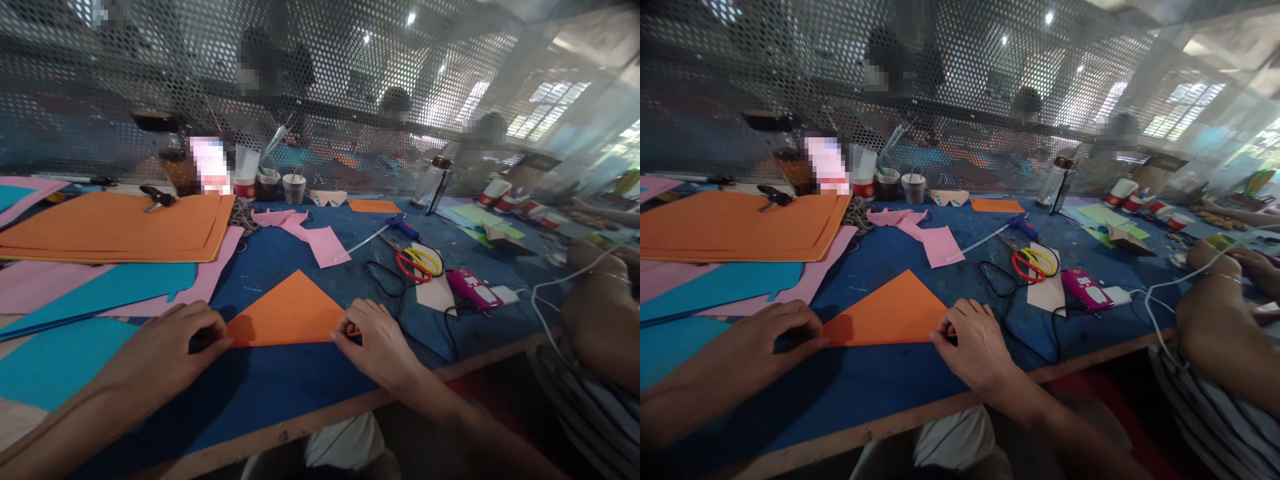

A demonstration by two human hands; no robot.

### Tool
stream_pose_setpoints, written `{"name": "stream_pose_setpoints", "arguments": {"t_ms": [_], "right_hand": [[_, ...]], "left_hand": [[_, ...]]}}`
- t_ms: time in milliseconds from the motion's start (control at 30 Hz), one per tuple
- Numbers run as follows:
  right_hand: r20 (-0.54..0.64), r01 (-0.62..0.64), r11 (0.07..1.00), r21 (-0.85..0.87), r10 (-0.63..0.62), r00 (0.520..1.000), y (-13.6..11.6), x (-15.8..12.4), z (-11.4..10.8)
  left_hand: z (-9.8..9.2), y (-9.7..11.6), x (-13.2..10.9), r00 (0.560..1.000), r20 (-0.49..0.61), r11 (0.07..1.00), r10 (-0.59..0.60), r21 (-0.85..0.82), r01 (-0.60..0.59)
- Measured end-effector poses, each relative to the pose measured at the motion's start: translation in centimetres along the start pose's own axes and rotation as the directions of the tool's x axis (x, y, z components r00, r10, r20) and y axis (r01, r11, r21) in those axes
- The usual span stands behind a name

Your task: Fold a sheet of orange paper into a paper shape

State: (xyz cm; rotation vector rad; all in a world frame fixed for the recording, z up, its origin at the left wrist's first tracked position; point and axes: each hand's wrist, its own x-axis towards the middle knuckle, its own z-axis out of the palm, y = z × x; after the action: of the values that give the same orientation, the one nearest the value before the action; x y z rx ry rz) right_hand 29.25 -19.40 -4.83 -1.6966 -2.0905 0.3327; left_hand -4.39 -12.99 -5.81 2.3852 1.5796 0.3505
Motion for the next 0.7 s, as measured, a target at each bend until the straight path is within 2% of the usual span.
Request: {"name": "stream_pose_setpoints", "arguments": {"t_ms": [200, 700], "right_hand": [[0.003, 0.000, 1.000, 0.010, 0.000, 1.000, 0.2, -0.1, 0.1], [-0.016, -0.036, 0.998, 0.046, 0.037, 0.999, 0.7, -0.4, -0.1]], "left_hand": [[-2.1, 1.0, -0.2, 0.979, 0.193, 0.995, -0.070, -0.057, 0.083], [-1.6, -0.2, -0.3, 0.974, 0.194, 0.993, -0.114, -0.015, 0.119]]}}
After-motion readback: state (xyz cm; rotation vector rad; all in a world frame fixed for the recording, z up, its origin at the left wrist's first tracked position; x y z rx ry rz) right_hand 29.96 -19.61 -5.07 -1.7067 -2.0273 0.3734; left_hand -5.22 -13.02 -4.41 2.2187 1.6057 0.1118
